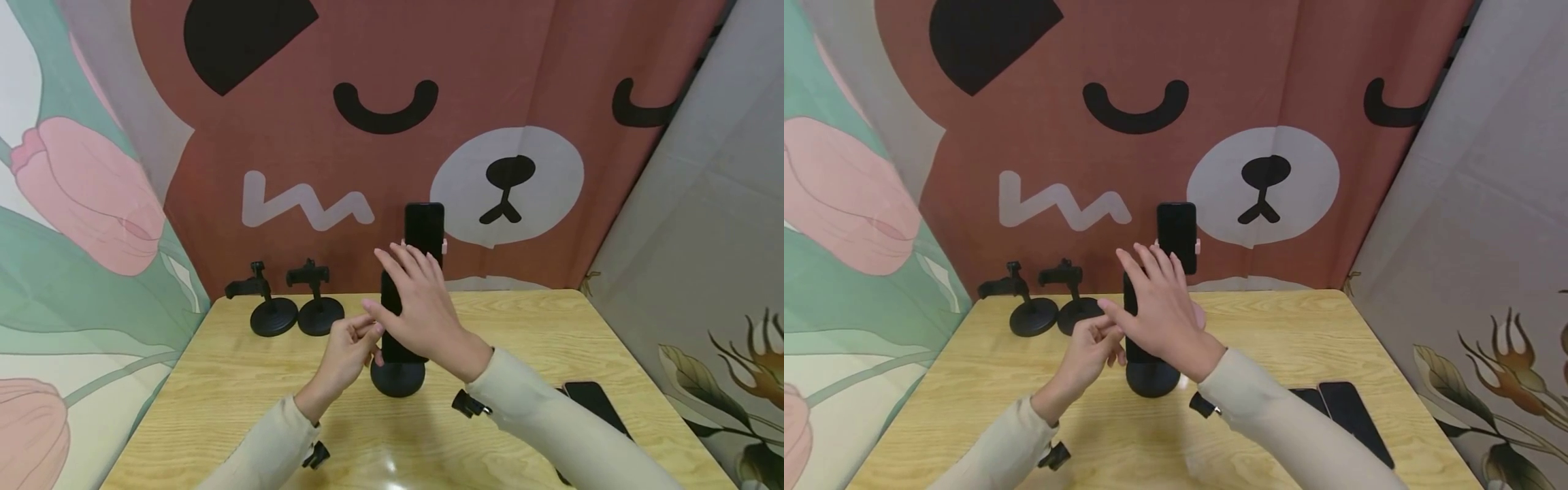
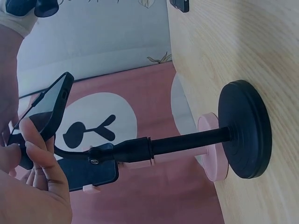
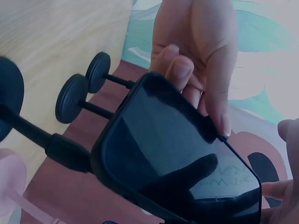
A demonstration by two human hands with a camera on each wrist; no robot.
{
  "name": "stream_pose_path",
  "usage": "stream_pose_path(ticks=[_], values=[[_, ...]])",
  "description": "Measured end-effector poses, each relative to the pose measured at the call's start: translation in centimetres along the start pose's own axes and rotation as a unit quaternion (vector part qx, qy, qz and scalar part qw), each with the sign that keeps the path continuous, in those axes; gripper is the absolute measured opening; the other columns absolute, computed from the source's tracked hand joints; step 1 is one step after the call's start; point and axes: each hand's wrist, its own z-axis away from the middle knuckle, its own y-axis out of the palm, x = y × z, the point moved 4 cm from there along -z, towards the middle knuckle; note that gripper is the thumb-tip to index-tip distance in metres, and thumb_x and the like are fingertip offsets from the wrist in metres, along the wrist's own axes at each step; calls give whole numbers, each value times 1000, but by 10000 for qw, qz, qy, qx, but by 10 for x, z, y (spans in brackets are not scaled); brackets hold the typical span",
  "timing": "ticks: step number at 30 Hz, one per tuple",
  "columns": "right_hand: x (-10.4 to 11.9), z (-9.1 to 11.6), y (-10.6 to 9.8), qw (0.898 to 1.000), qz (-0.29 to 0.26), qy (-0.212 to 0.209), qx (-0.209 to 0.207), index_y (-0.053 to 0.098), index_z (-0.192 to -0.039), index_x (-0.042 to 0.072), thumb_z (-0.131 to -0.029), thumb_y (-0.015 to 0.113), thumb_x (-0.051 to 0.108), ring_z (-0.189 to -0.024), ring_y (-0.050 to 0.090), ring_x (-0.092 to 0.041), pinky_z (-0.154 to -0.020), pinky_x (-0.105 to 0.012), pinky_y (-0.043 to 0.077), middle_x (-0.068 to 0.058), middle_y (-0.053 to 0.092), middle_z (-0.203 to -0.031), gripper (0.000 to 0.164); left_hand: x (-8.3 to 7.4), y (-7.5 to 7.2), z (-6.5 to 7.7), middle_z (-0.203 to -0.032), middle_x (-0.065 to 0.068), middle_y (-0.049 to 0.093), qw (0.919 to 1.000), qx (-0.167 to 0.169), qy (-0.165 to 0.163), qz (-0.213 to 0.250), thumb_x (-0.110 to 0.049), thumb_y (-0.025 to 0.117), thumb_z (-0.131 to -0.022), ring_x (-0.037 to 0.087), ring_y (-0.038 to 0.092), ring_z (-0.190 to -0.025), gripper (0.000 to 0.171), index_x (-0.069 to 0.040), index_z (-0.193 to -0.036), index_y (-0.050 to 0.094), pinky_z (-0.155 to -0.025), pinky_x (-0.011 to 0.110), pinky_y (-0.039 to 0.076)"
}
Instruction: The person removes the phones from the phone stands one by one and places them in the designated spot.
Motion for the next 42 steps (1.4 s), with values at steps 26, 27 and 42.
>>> stream_pose_path(ticks=[26, 27, 42], values=[[-1, -8, 13, 9871, 1365, -91, -833, 65, -114, 12, -89, 73, 53, -90, 53, -28, -74, -42, 46, -8, 66, -101, 49, -4, 2, -1, -113, 19, 69, 9965, -242, 116, -789, -22, 57, -105, 11, 58, -49, 28, -6, -125, 68, -45, 27, 48], [-1, -9, 13, 9863, 1404, -95, -861, 65, -113, 12, -89, 73, 53, -89, 53, -28, -73, -42, 46, -8, 65, -100, 48, -5, 2, -1, -110, 17, 69, 9954, -294, 118, -903, -23, 57, -105, 11, 58, -48, 26, -7, -122, 68, -45, 28, 48], [-1, -9, 18, 9820, 1634, -131, -934, 65, -111, 13, -87, 75, 54, -86, 52, -27, -69, -41, 45, -7, 63, -97, 49, 4, 6, -4, -71, 5, 56, 9785, -544, 717, -1854, -25, 49, -108, 6, 50, -44, 19, -11, -107, 62, -45, 26, 48]])
